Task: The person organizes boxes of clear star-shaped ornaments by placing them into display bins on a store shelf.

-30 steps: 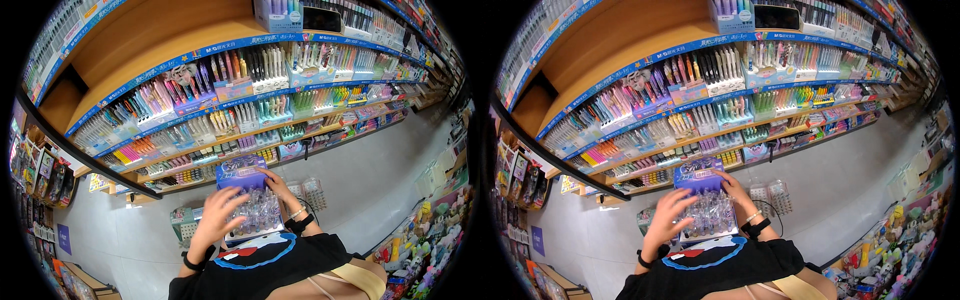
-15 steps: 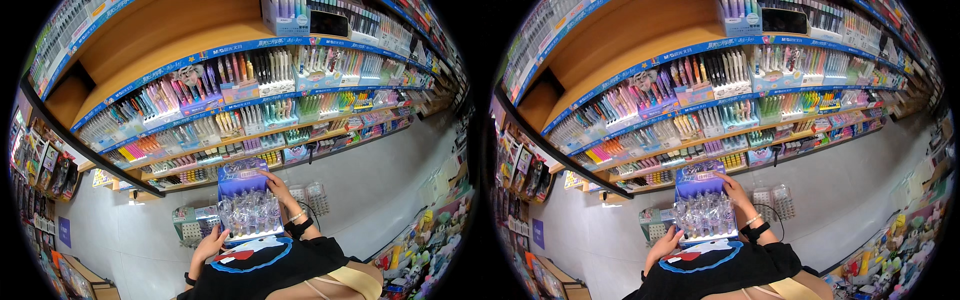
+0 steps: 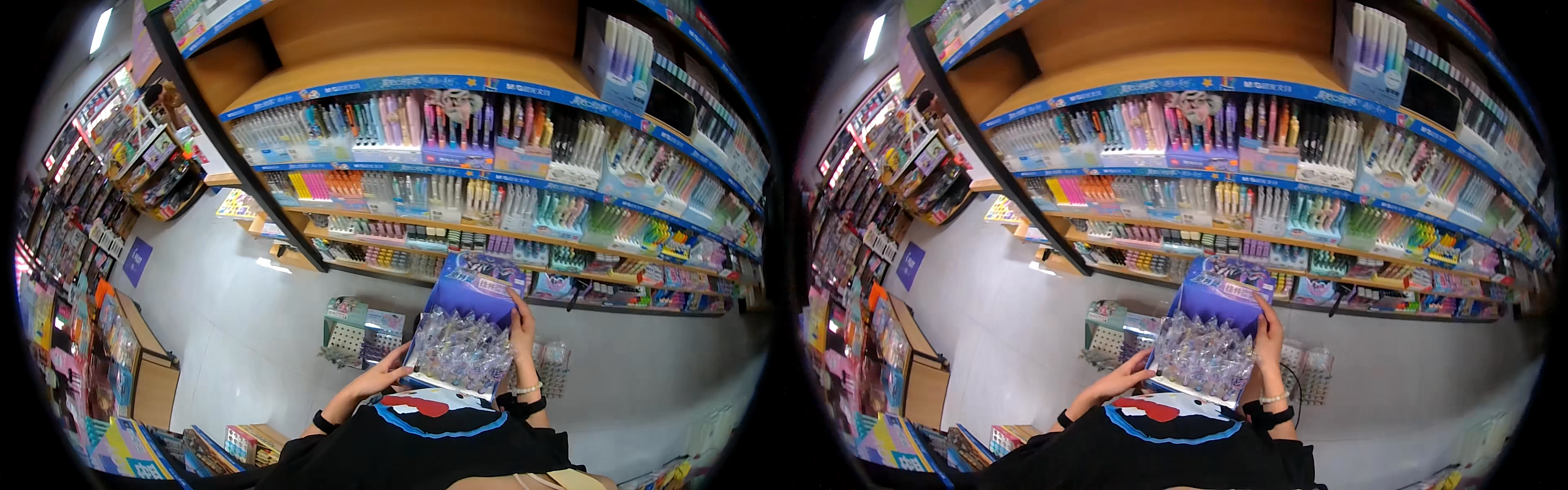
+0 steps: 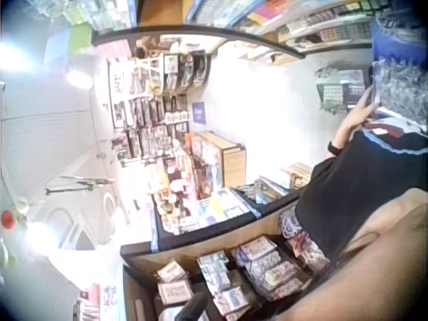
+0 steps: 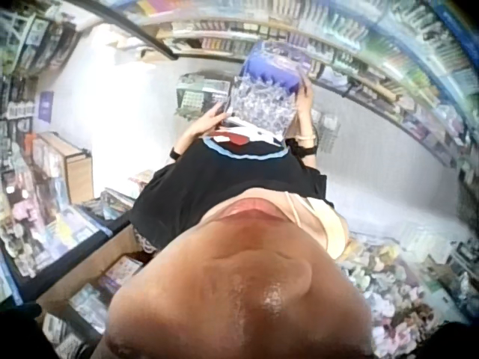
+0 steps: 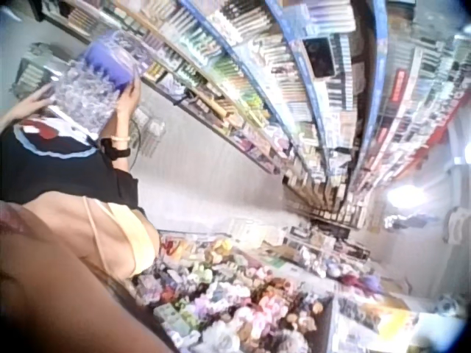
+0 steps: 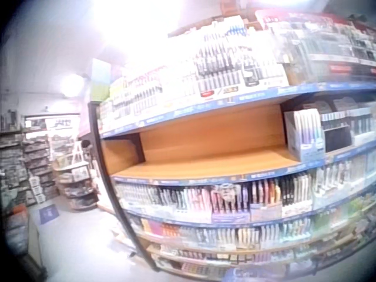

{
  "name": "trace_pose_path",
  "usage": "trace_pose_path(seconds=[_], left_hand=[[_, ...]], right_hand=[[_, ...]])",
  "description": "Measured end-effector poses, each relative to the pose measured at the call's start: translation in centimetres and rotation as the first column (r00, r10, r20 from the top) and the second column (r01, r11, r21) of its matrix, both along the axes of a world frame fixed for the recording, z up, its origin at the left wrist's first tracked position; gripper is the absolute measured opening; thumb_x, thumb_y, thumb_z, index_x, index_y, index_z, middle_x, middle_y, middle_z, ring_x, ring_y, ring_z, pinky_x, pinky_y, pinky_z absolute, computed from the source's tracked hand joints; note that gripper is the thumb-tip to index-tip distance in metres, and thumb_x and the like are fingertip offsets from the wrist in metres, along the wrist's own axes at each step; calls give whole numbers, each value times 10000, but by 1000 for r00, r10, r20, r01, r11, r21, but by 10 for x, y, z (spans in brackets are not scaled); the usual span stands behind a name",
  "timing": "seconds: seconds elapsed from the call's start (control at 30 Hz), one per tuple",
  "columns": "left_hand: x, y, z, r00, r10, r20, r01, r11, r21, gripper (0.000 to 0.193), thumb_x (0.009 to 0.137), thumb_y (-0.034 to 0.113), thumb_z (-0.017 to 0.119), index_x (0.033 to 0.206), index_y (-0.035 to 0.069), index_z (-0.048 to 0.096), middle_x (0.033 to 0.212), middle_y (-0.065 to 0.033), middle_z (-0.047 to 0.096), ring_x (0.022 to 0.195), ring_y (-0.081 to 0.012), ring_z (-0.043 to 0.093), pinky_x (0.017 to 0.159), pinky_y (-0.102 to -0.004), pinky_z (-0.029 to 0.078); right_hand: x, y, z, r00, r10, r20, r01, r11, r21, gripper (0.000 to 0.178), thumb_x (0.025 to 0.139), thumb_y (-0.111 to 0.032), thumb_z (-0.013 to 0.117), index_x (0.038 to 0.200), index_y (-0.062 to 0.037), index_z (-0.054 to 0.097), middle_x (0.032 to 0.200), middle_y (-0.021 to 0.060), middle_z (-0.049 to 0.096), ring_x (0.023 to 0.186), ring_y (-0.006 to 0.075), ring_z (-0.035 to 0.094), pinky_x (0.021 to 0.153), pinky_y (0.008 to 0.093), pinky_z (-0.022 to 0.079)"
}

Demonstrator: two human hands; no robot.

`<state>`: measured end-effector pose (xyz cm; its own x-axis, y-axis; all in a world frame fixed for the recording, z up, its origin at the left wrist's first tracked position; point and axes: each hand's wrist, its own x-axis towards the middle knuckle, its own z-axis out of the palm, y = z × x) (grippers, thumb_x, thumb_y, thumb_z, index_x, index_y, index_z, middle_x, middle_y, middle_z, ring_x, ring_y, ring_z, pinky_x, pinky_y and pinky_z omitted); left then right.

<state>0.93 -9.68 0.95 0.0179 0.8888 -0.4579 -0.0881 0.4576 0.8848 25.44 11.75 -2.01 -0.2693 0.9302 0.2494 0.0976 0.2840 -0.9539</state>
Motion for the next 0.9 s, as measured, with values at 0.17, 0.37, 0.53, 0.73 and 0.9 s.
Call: trace_pose_path(seconds=[0.17, 0.37, 0.53, 0.73, 0.9], left_hand=[[-14, 0, 4, 799, 493, 345, -508, 860, -53, 446, 937, 266, 583, 1274, 3, 459, 1018, -104, 634, 849, -165, 649, 749, -280, 536], [-26, 12, 35, 765, 536, 356, -605, 788, 114, 486, 942, 365, 524, 1269, 31, 391, 1023, -132, 624, 823, -224, 671, 625, -369, 600], [-51, 12, 78, 742, 611, 277, -670, 693, 266, 460, 943, 424, 462, 1205, 46, 463, 945, -99, 648, 787, -197, 668, 570, -313, 577], [-111, 17, 119, 653, 614, 444, -755, 479, 447, 416, 977, 453, 364, 1023, 78, 538, 766, -42, 644, 672, -150, 652, 556, -291, 561], [-164, 14, 169, 357, 734, 578, -901, 107, 421, 480, 962, 456, 424, 1159, 24, 492, 973, -100, 612, 724, -192, 660, 623, -318, 588]], right_hand=[[-38, 2, 51, 986, -89, -140, 107, 986, 129, 356, 981, -65, 386, 1304, -29, 532, 1328, 107, 551, 1260, 228, 480, 1057, 320, 327], [-82, -9, 147, 984, -7, -177, 26, 994, 110, 354, 976, -65, 404, 1303, -6, 524, 1345, 113, 531, 1282, 224, 448, 1077, 324, 299], [-110, 3, 171, 950, 176, -256, -85, 941, 328, 459, 1003, -176, 401, 1438, -45, 337, 1445, 139, 406, 1325, 246, 387, 1099, 338, 270], [-103, 0, 166, 908, 280, -313, -214, 949, 231, 577, 1000, -318, 414, 1487, -73, 227, 1428, 171, 404, 1289, 294, 431, 1069, 399, 327], [-60, 14, 111, 943, 176, -284, -208, 974, -88, 521, 996, -403, 421, 1409, -85, 408, 1245, 140, 576, 1045, 211, 620, 883, 316, 488]])
